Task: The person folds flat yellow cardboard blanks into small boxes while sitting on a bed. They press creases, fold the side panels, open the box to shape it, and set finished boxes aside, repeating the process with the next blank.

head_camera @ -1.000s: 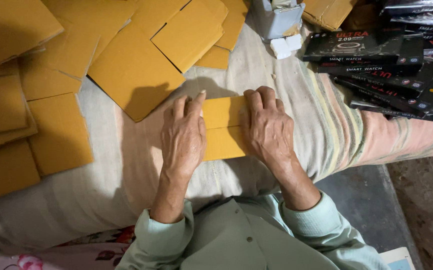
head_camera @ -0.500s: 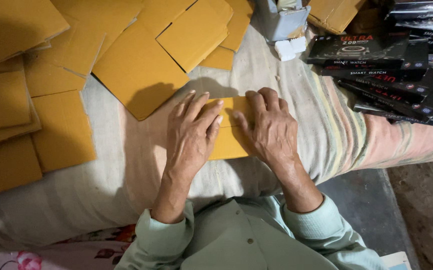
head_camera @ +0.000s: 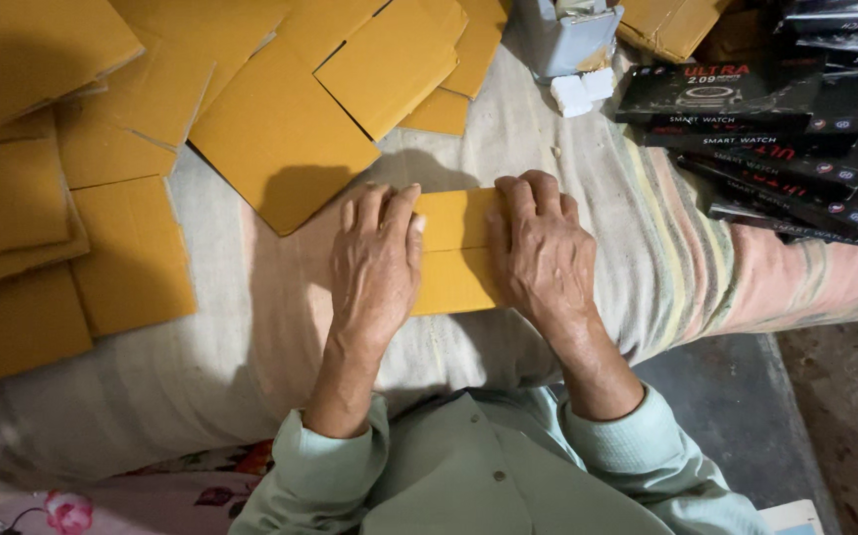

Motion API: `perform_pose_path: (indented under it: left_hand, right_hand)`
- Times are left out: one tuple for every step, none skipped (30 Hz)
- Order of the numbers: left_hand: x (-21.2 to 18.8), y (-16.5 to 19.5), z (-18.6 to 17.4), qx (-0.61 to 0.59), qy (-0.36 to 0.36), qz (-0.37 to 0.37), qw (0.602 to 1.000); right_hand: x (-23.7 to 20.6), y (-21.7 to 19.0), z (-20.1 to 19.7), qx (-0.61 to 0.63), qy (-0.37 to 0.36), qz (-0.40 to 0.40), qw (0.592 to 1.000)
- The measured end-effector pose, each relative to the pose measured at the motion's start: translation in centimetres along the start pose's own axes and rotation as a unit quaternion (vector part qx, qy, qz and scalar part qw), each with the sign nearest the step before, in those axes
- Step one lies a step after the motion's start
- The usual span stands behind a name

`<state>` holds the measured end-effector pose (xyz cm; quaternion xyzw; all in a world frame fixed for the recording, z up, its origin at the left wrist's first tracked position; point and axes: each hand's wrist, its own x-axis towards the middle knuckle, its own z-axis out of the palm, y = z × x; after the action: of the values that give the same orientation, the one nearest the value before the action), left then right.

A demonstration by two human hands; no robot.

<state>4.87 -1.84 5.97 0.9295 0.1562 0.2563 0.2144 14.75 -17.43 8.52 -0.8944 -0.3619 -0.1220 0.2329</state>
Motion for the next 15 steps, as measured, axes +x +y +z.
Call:
perform_pose_path:
  left_hand:
    - [-0.07, -0.05, 0.03, 0.005, 0.004, 0.009, 1.000]
    - [-0.13, -0.11, 0.09, 0.010, 0.008, 0.020, 1.000]
    - [-0.21, -0.15, 0.12, 0.013, 0.010, 0.029, 0.999]
    - [-0.24, -0.19, 0.20, 0.020, 0.015, 0.036, 0.999]
    - [-0.25, -0.23, 0.27, 0.028, 0.021, 0.043, 0.998]
    - [-0.27, -0.29, 0.28, 0.036, 0.028, 0.050, 0.998]
    - [-0.28, -0.36, 0.28, 0.026, 0.017, 0.034, 0.999]
    - [-0.31, -0.40, 0.26, 0.016, 0.007, 0.019, 1.000]
    - [-0.34, -0.44, 0.22, 0.005, -0.004, 0.004, 1.000]
    - [-0.37, -0.45, 0.20, 0.008, -0.002, 0.014, 1.000]
    - [-0.38, -0.45, 0.18, 0.011, 0.001, 0.024, 1.000]
    - [-0.40, -0.45, 0.18, 0.013, 0.002, 0.035, 0.999]
    - [-0.42, -0.45, 0.17, 0.011, -0.004, 0.028, 1.000]
    - [-0.42, -0.43, 0.21, 0.010, -0.010, 0.020, 1.000]
    - [-0.41, -0.44, 0.23, 0.009, -0.016, 0.013, 1.000]
  right_hand:
    - [-0.01, -0.01, 0.03, 0.001, 0.002, 0.001, 1.000]
    - [-0.05, 0.01, 0.04, 0.001, 0.005, 0.003, 1.000]
    - [-0.07, 0.07, -0.01, -0.007, 0.006, -0.015, 1.000]
    - [-0.14, 0.10, -0.06, -0.016, 0.006, -0.033, 0.999]
    - [-0.27, 0.11, -0.12, -0.024, 0.004, -0.052, 0.998]
    - [-0.27, 0.11, -0.13, -0.013, -0.007, -0.035, 0.999]
    - [-0.14, 0.15, -0.10, -0.003, -0.016, -0.020, 1.000]
    - [-0.08, 0.17, -0.09, 0.007, -0.024, -0.004, 1.000]
    - [-0.06, 0.15, -0.07, 0.000, -0.023, -0.012, 1.000]
    - [-0.07, 0.16, -0.04, -0.007, -0.022, -0.021, 1.000]
    - [-0.03, 0.17, 0.01, -0.015, -0.020, -0.029, 0.999]
    - [-0.02, 0.19, 0.08, -0.030, -0.008, -0.045, 0.999]
    - [-0.09, 0.22, 0.14, -0.044, 0.003, -0.060, 0.997]
    - [-0.16, 0.25, 0.20, -0.058, 0.012, -0.075, 0.995]
    - [-0.16, 0.28, 0.31, -0.041, -0.003, -0.048, 0.998]
